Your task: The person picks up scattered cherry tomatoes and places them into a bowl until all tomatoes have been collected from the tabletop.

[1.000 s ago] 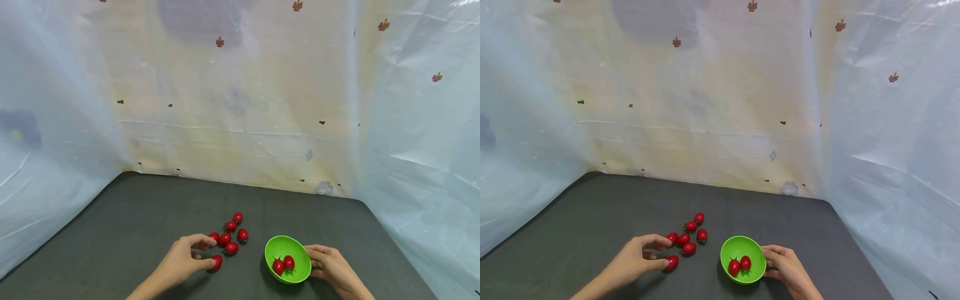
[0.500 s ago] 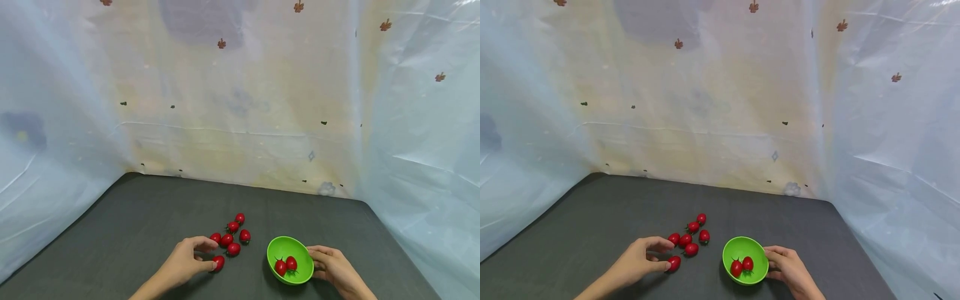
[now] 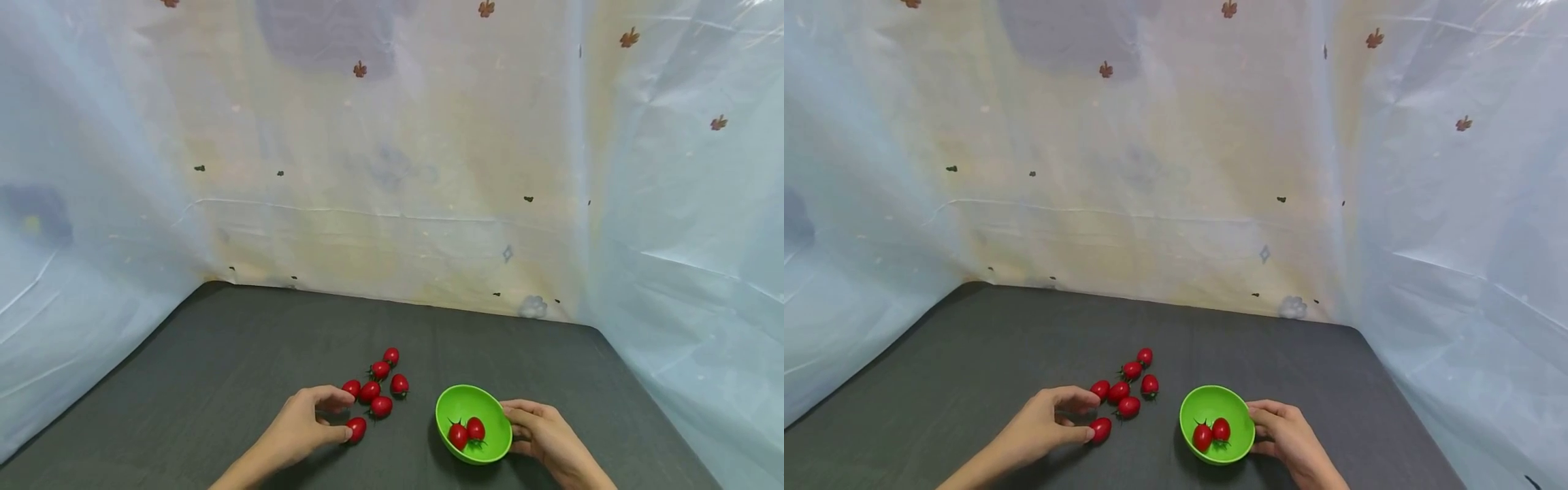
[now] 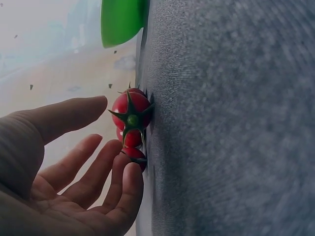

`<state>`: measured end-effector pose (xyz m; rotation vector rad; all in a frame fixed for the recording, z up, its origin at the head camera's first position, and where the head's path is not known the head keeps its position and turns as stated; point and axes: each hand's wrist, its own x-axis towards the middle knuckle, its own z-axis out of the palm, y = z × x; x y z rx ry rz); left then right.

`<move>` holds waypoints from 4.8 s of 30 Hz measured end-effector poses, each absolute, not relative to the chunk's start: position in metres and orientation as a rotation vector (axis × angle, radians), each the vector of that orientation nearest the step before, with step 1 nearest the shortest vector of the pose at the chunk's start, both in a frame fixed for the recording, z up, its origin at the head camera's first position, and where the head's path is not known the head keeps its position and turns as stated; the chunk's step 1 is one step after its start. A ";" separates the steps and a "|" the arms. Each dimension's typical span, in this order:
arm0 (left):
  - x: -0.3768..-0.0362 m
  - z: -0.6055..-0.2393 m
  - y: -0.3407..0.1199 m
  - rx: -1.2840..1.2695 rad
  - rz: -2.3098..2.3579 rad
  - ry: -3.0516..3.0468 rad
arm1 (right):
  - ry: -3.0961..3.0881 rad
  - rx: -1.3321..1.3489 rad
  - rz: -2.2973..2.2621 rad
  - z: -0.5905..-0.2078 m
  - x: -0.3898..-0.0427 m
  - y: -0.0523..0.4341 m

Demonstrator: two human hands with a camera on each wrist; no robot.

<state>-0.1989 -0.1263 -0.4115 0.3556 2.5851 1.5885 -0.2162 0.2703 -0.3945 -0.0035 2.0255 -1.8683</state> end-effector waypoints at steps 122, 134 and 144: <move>-0.193 -0.407 -0.130 0.469 1.724 2.458 | 1.975 -0.079 -1.873 -0.402 -0.217 0.276; -0.196 -0.410 -0.131 0.473 1.757 2.382 | 1.943 -0.075 -1.899 -0.406 -0.217 0.277; -0.193 -0.412 -0.134 0.406 1.752 2.353 | 1.952 -0.080 -1.894 -0.405 -0.214 0.274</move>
